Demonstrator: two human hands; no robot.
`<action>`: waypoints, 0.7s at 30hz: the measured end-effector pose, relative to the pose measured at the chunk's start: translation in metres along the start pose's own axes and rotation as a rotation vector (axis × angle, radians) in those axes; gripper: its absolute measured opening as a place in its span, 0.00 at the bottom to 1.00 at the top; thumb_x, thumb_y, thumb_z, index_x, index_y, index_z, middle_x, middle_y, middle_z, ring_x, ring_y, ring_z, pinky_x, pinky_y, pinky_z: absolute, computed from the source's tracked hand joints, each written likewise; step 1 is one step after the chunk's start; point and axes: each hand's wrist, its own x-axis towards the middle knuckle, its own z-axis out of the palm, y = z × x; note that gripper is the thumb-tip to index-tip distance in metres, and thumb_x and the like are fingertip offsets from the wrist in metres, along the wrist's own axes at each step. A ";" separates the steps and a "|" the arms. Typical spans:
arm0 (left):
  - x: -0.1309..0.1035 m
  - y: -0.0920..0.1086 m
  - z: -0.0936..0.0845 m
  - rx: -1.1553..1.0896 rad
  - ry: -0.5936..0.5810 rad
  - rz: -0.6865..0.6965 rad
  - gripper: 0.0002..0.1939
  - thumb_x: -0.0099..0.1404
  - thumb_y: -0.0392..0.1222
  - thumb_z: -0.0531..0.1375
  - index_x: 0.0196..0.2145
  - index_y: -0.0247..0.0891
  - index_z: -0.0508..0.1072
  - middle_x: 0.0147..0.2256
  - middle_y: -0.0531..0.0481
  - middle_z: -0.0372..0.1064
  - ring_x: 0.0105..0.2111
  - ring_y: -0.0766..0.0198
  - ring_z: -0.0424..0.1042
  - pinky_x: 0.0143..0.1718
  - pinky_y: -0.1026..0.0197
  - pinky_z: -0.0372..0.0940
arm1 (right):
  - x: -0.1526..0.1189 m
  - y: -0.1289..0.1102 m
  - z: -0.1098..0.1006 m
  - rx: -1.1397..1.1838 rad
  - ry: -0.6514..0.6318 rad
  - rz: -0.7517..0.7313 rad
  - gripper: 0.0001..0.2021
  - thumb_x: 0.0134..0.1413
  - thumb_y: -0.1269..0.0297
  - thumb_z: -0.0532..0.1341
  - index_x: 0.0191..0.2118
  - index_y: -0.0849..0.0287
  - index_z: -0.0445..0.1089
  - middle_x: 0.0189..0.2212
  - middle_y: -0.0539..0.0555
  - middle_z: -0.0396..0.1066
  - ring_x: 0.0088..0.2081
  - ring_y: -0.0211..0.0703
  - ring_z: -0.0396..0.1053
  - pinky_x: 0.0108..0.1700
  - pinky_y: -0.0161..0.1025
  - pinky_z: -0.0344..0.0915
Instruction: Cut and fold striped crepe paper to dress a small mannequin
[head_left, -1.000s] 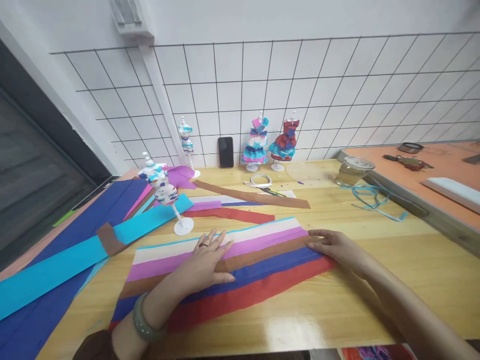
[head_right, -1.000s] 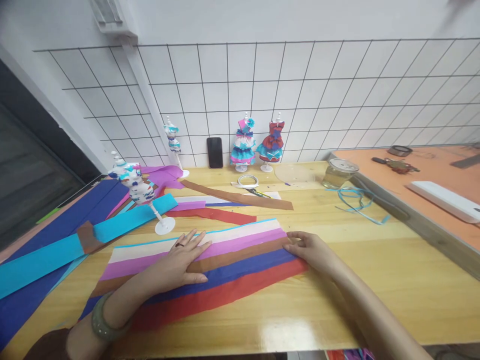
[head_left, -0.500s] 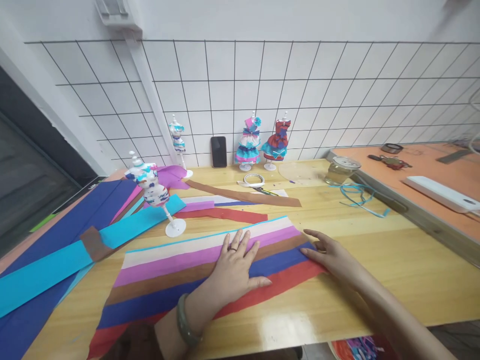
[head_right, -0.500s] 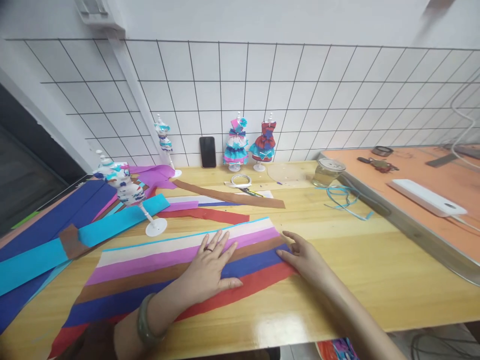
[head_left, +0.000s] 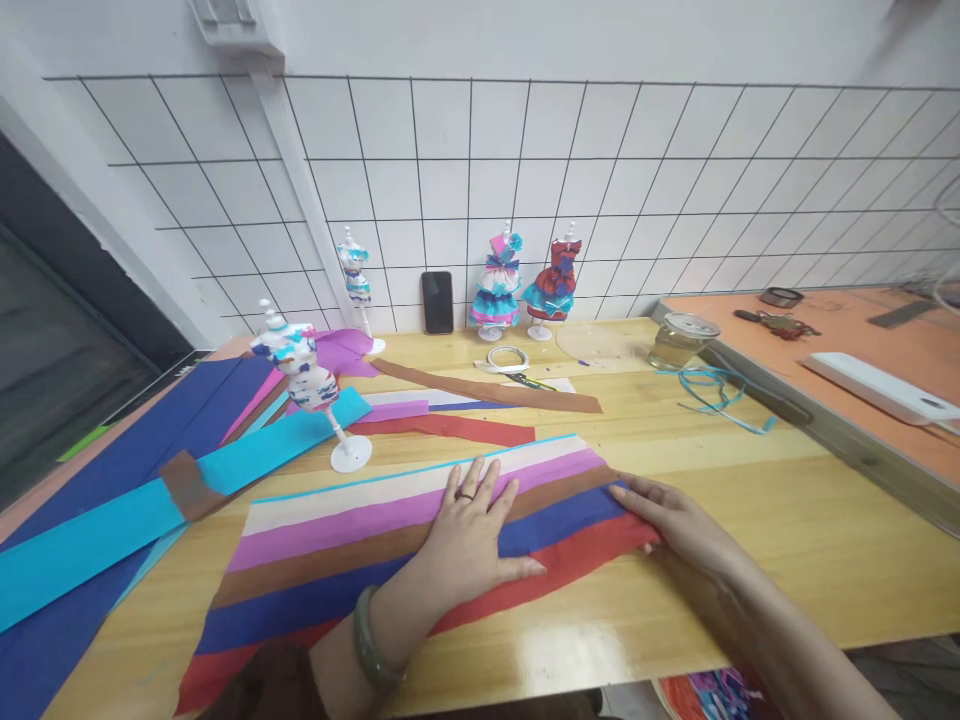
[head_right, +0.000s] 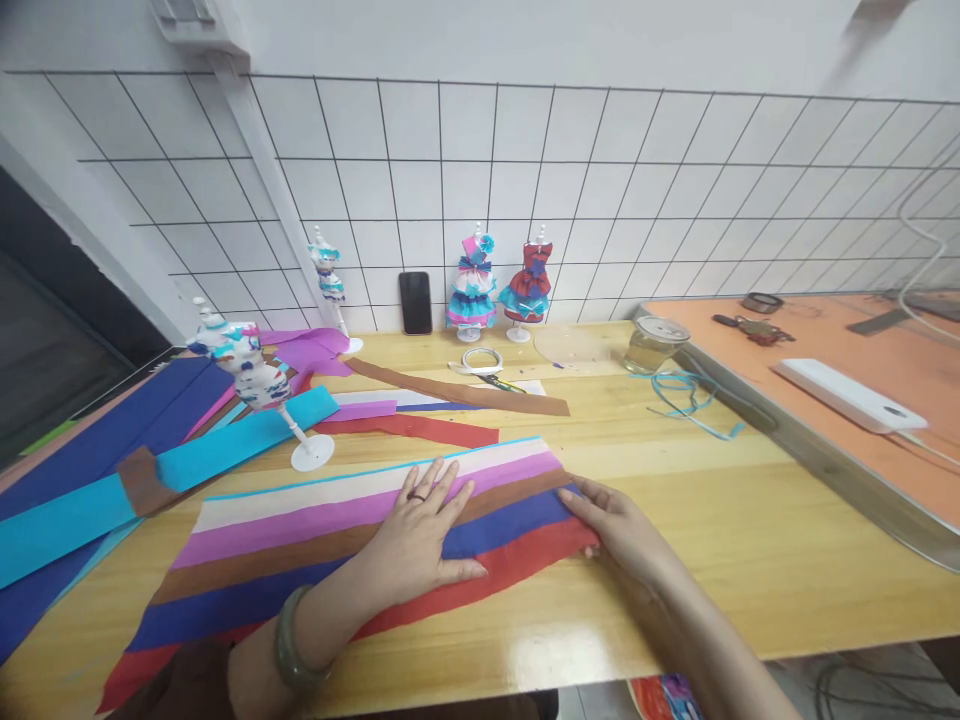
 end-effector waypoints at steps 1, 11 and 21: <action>0.000 0.000 0.000 0.003 0.000 0.001 0.46 0.50 0.71 0.45 0.60 0.40 0.48 0.62 0.38 0.37 0.61 0.45 0.32 0.57 0.39 0.29 | -0.001 -0.002 0.002 0.010 -0.011 0.002 0.19 0.40 0.57 0.65 0.41 0.58 0.70 0.21 0.49 0.72 0.16 0.33 0.63 0.15 0.27 0.57; -0.001 0.000 0.001 0.018 0.007 0.006 0.46 0.52 0.69 0.44 0.60 0.36 0.46 0.62 0.37 0.38 0.61 0.48 0.30 0.57 0.41 0.28 | -0.011 -0.029 0.035 0.122 -0.102 -0.106 0.21 0.36 0.57 0.65 0.42 0.55 0.69 0.34 0.55 0.75 0.36 0.49 0.72 0.39 0.42 0.67; -0.001 -0.002 -0.005 -0.055 -0.013 -0.020 0.46 0.53 0.69 0.45 0.60 0.34 0.46 0.61 0.38 0.41 0.61 0.48 0.33 0.58 0.44 0.34 | -0.014 -0.031 0.080 0.265 -0.214 -0.147 0.23 0.39 0.64 0.63 0.46 0.53 0.68 0.38 0.54 0.74 0.39 0.48 0.71 0.42 0.42 0.65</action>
